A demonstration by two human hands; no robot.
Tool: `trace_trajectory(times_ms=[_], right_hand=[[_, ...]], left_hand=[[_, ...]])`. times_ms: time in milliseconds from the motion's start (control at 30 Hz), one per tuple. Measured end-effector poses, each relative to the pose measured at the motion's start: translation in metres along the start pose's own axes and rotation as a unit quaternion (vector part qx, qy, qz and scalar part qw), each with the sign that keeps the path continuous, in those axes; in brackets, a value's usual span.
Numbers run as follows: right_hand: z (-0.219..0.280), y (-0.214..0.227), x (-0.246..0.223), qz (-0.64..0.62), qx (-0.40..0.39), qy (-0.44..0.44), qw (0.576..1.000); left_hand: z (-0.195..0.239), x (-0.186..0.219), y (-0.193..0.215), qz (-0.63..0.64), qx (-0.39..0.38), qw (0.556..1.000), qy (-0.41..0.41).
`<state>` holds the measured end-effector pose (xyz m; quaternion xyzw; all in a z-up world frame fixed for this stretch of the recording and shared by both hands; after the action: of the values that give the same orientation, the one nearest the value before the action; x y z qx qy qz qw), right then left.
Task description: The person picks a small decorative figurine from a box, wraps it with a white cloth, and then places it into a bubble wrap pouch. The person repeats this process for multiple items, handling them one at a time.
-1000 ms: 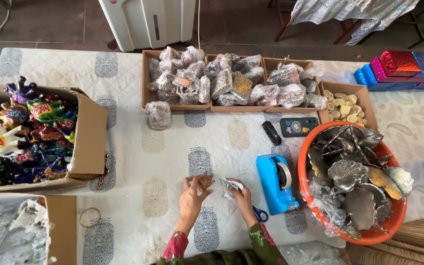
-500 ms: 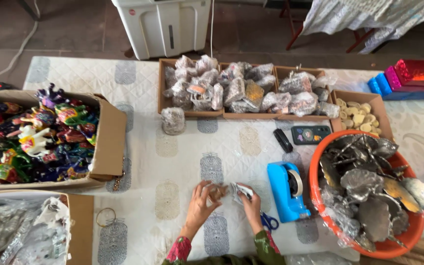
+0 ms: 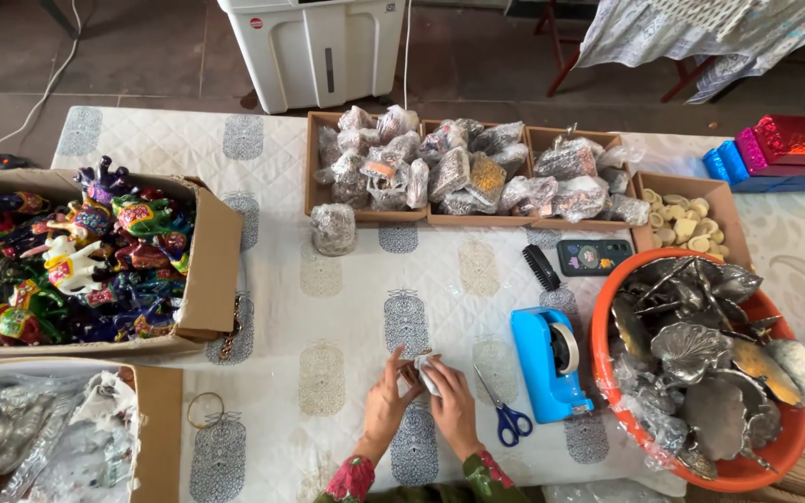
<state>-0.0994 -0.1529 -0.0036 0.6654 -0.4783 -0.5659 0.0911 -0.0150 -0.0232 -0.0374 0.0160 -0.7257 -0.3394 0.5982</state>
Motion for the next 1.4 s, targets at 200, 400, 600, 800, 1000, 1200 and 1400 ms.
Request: trace_trajectory(times_ms=[200,400,600,800,1000,1200,1400], right_hand=[[-0.008,0.002,-0.006,0.002,-0.082,0.008,0.997],[-0.017,-0.001,0.026,0.025,-0.055,-0.023,0.998],[-0.021,0.008,0.048,0.006,-0.048,-0.078,0.996],[0.005,-0.007,0.091,-0.188,0.038,-0.228,0.954],[0.028,-0.004,0.093,-0.402,0.126,-0.386,0.820],[0.023,-0.004,0.081,-0.345,0.093,-0.358,0.863],[0.013,-0.003,0.068,-0.298,0.076,-0.314,0.898]], left_hand=[[-0.018,-0.006,0.009,0.075,-0.045,0.996,0.025],[-0.013,-0.006,0.005,0.097,-0.052,0.993,0.032],[-0.015,-0.009,0.006,0.098,-0.051,0.990,0.083],[-0.012,0.009,0.014,-0.058,-0.024,0.996,0.063],[-0.003,0.026,0.014,-0.063,-0.035,0.997,0.030],[-0.010,0.031,0.019,-0.051,0.018,0.998,-0.023],[-0.008,0.019,0.023,-0.079,0.005,0.995,-0.068]])
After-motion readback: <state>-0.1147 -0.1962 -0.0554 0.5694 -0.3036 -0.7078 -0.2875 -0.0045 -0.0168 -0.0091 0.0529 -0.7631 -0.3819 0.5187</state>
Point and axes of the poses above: each hand's wrist, its own z-axis away from the middle knuckle, its own y-axis out of the back of the hand, x = y × z, the point moved 1 cm from there along -z, towards the middle knuckle, and after that the axes turned 3 degrees about -z, right-handed, at the moved point
